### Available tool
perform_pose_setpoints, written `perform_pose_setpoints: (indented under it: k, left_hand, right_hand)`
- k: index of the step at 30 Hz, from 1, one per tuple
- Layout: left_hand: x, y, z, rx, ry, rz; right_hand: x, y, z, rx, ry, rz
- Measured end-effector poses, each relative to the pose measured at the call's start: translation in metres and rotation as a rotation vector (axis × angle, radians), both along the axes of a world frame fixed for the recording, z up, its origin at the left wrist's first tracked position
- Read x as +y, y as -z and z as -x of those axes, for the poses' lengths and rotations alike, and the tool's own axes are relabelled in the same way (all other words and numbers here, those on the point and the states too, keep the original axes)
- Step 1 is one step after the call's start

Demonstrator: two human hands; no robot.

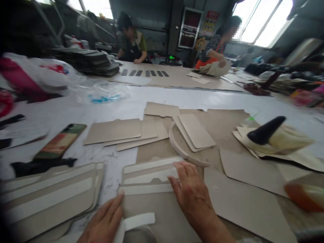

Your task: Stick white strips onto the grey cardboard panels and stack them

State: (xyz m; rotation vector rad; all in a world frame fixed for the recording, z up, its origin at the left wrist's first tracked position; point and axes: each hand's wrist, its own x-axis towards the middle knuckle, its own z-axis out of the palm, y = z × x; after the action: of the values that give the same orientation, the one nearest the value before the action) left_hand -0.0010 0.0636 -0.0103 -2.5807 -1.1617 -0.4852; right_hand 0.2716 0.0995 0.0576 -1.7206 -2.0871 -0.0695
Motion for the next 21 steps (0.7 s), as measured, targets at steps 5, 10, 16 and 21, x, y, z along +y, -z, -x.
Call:
perform_pose_setpoints:
  k: [5, 10, 16, 21]
  left_hand:
    - [-0.003, -0.013, -0.007, -0.013, -0.088, 0.027]
    - [-0.005, -0.01, -0.008, -0.052, -0.09, 0.025]
    - [0.0, -0.012, -0.006, -0.073, -0.071, 0.031]
    - [0.002, -0.01, -0.006, -0.135, -0.06, 0.049]
  right_hand:
    - [0.039, 0.001, 0.062, -0.036, -0.292, 0.019]
    - [0.054, 0.029, 0.089, -0.086, -0.402, 0.104]
    - [0.057, 0.035, 0.086, -0.091, -0.411, 0.169]
    - [0.056, 0.027, 0.069, -0.146, -0.385, 0.148]
